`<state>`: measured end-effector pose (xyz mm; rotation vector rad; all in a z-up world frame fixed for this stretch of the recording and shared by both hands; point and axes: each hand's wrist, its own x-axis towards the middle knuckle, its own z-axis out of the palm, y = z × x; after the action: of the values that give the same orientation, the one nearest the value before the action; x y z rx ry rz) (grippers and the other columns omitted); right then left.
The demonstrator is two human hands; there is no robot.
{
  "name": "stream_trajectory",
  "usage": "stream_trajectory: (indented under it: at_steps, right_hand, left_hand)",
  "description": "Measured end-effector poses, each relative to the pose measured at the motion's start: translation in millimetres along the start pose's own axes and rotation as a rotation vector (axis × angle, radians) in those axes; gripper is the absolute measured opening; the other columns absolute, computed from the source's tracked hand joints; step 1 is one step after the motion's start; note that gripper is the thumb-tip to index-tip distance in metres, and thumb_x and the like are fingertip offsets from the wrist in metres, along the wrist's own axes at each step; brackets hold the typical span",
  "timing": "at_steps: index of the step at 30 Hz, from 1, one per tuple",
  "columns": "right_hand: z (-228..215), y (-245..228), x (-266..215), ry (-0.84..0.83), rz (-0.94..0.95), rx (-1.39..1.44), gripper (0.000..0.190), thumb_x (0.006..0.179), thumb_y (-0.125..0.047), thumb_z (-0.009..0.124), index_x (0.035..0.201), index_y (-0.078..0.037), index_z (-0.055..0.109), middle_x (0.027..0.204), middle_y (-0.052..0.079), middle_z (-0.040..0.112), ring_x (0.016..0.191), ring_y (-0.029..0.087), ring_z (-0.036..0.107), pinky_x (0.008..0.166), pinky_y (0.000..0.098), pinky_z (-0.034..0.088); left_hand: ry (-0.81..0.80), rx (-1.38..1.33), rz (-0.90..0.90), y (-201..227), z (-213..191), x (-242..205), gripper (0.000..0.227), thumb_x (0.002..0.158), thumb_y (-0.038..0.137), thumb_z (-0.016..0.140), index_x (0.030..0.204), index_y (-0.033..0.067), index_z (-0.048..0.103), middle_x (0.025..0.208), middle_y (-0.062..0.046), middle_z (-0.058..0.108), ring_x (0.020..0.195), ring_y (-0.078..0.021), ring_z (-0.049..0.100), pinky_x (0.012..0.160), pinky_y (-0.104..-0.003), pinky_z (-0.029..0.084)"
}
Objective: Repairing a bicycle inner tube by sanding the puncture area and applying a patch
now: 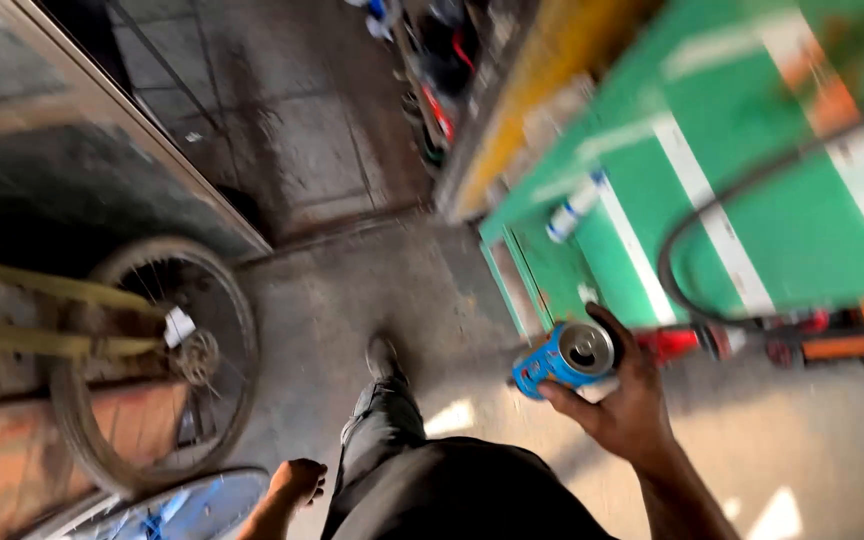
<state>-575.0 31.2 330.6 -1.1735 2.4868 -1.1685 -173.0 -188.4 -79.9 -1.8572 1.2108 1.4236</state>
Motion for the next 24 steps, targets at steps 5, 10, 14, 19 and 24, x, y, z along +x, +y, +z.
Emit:
stream_trajectory:
  at_steps: [5,10,14,19,24]
  right_hand:
    - [30,-33,143,-0.034,0.153,-0.029,0.105,0.060,-0.039,0.091,0.153,-0.009,0.053,0.118,0.005,0.079,0.102,0.019,0.074,0.088,0.0337,0.057]
    - [54,-66,296,-0.053,0.109,0.053,0.102,0.063,-0.029,0.090,0.153,-0.002,0.049,0.125,0.005,0.076,0.110,0.015,0.069,0.098,0.0326,0.053]
    - [106,-50,426,-0.133,0.087,0.078,0.099,0.063,-0.025,0.090,0.152,-0.006,0.052,0.125,0.007,0.075,0.115,0.018,0.069,0.099,0.0334,0.052]
    - [179,-46,594,-0.232,-0.081,0.229,0.090,0.065,-0.028,0.092,0.144,-0.006,0.057,0.129,0.008,0.071,0.117,0.019,0.067,0.102,0.0330,0.051]
    - [223,-96,783,-0.295,-0.433,0.190,0.080,0.071,-0.034,0.092,0.138,-0.002,0.064,0.132,0.015,0.071,0.123,0.027,0.066,0.106,0.0367,0.049]
  left_hand:
    - [-0.130,0.865,0.407,174,-104,95,0.019,0.094,0.018,0.052,0.083,0.0258,0.065,0.074,0.011,0.070,0.072,-0.0032,0.070,0.059,-0.020,0.048]
    - [0.067,-0.230,0.392,363,-200,20,0.016,0.087,0.021,0.071,0.087,0.0064,0.078,0.070,-0.006,0.068,0.064,-0.0122,0.062,0.057,-0.032,0.048]
    - [0.137,-0.189,0.415,463,-232,50,0.033,0.086,0.036,0.070,0.110,0.0167,0.082,0.088,-0.006,0.083,0.080,-0.0171,0.077,0.068,-0.033,0.056]
    - [0.114,-0.035,0.337,448,-231,185,0.021,0.094,0.033,0.070,0.097,0.0169,0.084,0.074,-0.001,0.078,0.061,-0.0115,0.070,0.056,-0.028,0.057]
    - [0.148,-0.540,-0.046,470,-253,128,0.017,0.091,0.021,0.076,0.098,0.0064,0.081,0.081,-0.014,0.079,0.057,-0.0231,0.072,0.045,-0.035,0.054]
